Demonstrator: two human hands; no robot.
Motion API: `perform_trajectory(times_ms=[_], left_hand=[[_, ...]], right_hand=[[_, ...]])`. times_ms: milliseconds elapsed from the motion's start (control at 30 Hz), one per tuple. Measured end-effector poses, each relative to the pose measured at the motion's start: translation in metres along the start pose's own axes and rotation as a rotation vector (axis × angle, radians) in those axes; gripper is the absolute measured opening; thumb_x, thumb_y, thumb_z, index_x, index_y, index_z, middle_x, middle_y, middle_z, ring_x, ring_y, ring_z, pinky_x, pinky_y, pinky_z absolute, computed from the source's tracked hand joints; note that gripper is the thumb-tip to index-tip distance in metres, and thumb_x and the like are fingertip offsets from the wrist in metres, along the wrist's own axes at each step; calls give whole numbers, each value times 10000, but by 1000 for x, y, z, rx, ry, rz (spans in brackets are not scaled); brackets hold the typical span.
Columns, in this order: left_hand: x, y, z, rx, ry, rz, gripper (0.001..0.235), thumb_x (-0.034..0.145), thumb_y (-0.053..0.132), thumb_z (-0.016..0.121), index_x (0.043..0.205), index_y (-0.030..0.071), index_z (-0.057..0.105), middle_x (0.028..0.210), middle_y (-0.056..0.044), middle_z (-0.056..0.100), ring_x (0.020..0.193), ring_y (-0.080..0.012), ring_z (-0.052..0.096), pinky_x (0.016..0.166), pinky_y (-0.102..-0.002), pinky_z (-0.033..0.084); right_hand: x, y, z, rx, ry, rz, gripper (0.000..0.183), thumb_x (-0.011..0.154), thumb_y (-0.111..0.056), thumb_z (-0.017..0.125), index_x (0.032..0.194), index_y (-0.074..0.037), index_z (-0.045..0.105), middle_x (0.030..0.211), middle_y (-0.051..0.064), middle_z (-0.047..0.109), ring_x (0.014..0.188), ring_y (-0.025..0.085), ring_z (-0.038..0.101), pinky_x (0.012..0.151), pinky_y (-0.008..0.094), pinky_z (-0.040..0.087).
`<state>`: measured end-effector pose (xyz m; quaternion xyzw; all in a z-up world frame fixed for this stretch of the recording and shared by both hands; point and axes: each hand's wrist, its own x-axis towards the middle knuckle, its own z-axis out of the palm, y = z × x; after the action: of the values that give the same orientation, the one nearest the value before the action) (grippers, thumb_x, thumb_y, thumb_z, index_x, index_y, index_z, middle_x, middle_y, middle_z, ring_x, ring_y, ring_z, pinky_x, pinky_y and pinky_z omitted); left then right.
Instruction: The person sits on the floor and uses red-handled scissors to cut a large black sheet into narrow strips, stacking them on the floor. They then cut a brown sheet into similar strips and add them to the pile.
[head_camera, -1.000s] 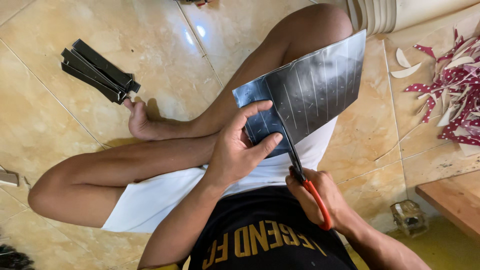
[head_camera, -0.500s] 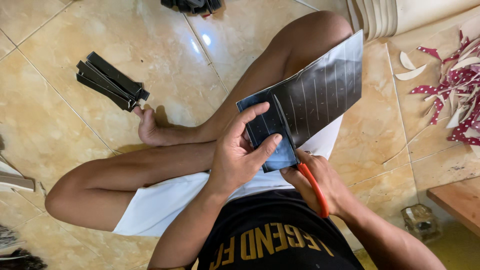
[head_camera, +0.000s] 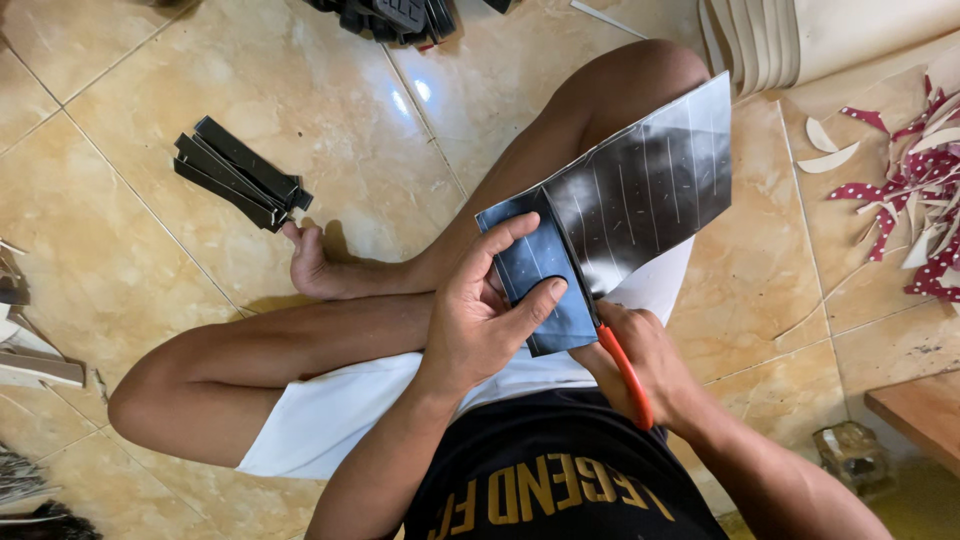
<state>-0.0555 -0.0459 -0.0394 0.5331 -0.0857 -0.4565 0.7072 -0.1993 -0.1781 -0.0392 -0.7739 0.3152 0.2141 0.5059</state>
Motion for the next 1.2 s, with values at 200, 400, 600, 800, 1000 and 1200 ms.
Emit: perform_trajectory(times_ms=[200, 400, 600, 800, 1000, 1200], left_hand=[[-5, -3, -1, -16, -4, 4, 555, 977, -62, 702, 1482, -21, 477, 1208, -86, 679, 1035, -84, 671, 918, -248, 598], [-8, 6, -21, 58, -22, 173, 669, 1010, -78, 669, 1556, 6, 292, 1331, -147, 627, 1134, -140, 667, 969, -281, 597], [-33, 44, -68, 231, -336, 189, 937, 960, -82, 704, 1600, 89, 41, 1497, -237, 435, 1277, -218, 568, 1109, -339, 514], [-47, 62, -98, 232, -323, 167, 940, 910, 15, 801, 1573, 100, 141, 1495, -234, 429, 1191, -242, 634, 1021, -345, 580], [-51, 58, -56, -153, -16, 352, 809, 950, 2, 761, 1510, 147, 194, 1449, -228, 485, 1227, -195, 586, 1002, -298, 549], [-37, 49, -56, 276, 272, 582, 858, 1066, 33, 713, 1606, 158, 57, 1287, -108, 701, 912, -116, 756, 568, -121, 477]], right_hand=[[3, 1, 1, 82, -8, -25, 244, 816, -224, 643, 856, 15, 620, 595, 180, 641, 548, 353, 670, 554, 446, 513], [-6, 4, 1, 449, -221, 371, 358, 937, -303, 570, 793, 24, 604, 510, 102, 574, 461, 284, 597, 465, 454, 464], [-23, -15, 5, 883, -194, -256, 351, 1082, -324, 492, 953, -17, 605, 808, 52, 612, 741, 151, 645, 673, 289, 527], [-3, -55, 8, 788, -55, -153, 239, 966, -119, 633, 1137, 47, 613, 901, 113, 666, 798, 198, 664, 706, 357, 568], [12, -91, 29, 1274, 94, -367, 256, 1009, -77, 576, 1221, 61, 609, 1059, 136, 716, 942, 190, 689, 857, 324, 558], [6, -87, 46, 686, -69, -343, 288, 1000, -175, 583, 1154, 65, 622, 1015, 107, 732, 922, 175, 705, 809, 330, 566]])
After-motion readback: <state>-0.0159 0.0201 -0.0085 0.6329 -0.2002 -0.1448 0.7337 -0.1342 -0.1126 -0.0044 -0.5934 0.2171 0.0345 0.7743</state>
